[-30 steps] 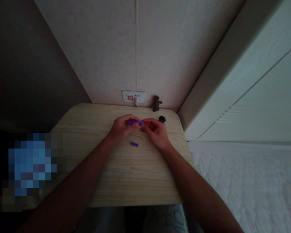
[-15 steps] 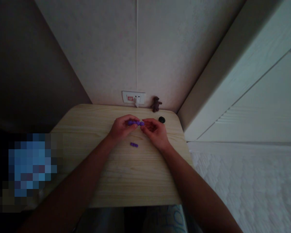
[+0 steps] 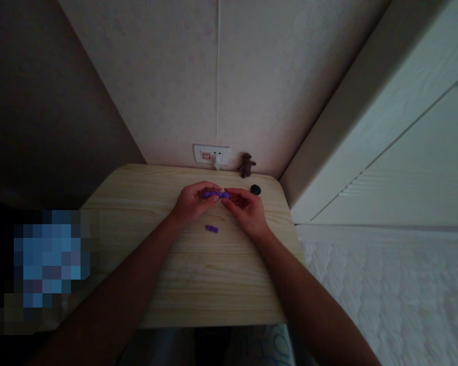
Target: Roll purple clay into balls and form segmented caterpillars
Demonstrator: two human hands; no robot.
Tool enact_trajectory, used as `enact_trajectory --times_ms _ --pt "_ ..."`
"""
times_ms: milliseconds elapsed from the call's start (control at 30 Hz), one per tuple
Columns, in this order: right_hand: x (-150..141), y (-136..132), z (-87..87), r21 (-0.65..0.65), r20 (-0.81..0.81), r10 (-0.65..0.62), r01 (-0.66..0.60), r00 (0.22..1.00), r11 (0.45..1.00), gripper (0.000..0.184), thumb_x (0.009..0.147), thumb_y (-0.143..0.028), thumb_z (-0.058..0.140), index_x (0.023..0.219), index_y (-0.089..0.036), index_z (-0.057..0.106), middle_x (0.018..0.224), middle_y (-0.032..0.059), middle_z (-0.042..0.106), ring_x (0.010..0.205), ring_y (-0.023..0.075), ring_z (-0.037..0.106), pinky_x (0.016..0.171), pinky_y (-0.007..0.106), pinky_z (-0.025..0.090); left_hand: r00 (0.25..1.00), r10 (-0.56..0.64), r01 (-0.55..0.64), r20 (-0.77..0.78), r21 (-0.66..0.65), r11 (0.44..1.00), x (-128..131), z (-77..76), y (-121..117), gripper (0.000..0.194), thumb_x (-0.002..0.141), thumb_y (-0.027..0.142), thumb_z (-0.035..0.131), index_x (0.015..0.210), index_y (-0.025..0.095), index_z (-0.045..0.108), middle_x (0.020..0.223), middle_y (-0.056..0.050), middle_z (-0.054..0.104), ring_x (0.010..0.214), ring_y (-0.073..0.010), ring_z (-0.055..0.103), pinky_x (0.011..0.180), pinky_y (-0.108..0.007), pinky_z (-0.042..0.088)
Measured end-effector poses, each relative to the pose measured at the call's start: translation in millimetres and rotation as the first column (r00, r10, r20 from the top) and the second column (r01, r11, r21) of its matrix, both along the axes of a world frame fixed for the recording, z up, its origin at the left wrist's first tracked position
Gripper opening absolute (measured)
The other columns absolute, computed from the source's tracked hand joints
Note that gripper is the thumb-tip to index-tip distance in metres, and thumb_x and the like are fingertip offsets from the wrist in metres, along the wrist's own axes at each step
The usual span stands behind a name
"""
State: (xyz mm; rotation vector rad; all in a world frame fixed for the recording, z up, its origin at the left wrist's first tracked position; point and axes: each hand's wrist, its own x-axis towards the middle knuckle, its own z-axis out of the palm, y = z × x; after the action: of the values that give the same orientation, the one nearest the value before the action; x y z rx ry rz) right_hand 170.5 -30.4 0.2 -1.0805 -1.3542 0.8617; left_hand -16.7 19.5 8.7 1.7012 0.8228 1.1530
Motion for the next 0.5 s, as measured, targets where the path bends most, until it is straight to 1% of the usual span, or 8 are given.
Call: enact_trajectory --times_ms 67,133,300,400,500 --pt "-0.5 0.3 -0.5 -0.01 -0.001 -0.006 0.006 1.0 1.0 0.043 0.072 -0.051 0.092 0.104 -0.024 0.08 0.097 0.006 0.082 0.084 0.0201 0.076 0.084 0.037 0.066 1.0 -0.005 0.005 0.002 0.007 1.0 0.2 0.5 -0.4 0.026 0.078 0.036 0.077 0.096 0.018 0.078 0.092 -0.006 0.08 0.083 -0.0177 0.073 0.076 -0.028 0.058" --pt "-0.5 0.3 -0.8 -0.026 -0.01 -0.012 0.011 1.0 1.0 0.044 0.071 -0.052 0.093 0.102 -0.023 0.08 0.095 0.0062 0.082 0.084 0.0203 0.076 0.084 0.038 0.066 1.0 -0.008 0.008 0.0 0.015 1.0 0.2 1.0 -0.9 0.025 0.076 0.035 0.078 0.095 0.018 0.078 0.091 -0.006 0.08 0.083 -0.0175 0.073 0.076 -0.028 0.058" --pt "0.5 -0.8 0.3 -0.038 -0.017 0.013 -0.014 1.0 0.999 0.041 0.073 -0.051 0.091 0.1 -0.022 0.08 0.091 0.0063 0.082 0.079 0.0196 0.076 0.082 0.037 0.066 1.0 -0.029 0.029 -0.009 -0.017 0.999 -1.2 -0.2 -0.5 0.029 0.075 0.037 0.081 0.095 0.016 0.08 0.092 -0.007 0.081 0.081 -0.0176 0.073 0.075 -0.028 0.059" --pt "1.4 -1.4 0.4 -0.021 0.021 0.024 -0.023 1.0 1.0 0.039 0.076 -0.051 0.09 0.1 -0.023 0.08 0.092 0.0066 0.082 0.078 0.0201 0.076 0.079 0.037 0.066 0.999 -0.031 0.031 -0.026 -0.003 1.0 -2.3 -2.0 0.8 0.029 0.075 0.038 0.081 0.095 0.017 0.081 0.092 -0.007 0.081 0.081 -0.0181 0.073 0.075 -0.028 0.059" --pt "2.3 -1.9 0.1 0.009 0.055 0.013 -0.013 0.998 1.0 0.037 0.076 -0.051 0.089 0.099 -0.023 0.08 0.094 0.0068 0.082 0.079 0.0203 0.076 0.081 0.037 0.065 0.999 -0.022 0.023 -0.038 0.009 1.0 -2.5 -3.5 1.7 0.028 0.075 0.037 0.081 0.094 0.017 0.082 0.093 -0.008 0.082 0.083 -0.019 0.073 0.076 -0.029 0.059"
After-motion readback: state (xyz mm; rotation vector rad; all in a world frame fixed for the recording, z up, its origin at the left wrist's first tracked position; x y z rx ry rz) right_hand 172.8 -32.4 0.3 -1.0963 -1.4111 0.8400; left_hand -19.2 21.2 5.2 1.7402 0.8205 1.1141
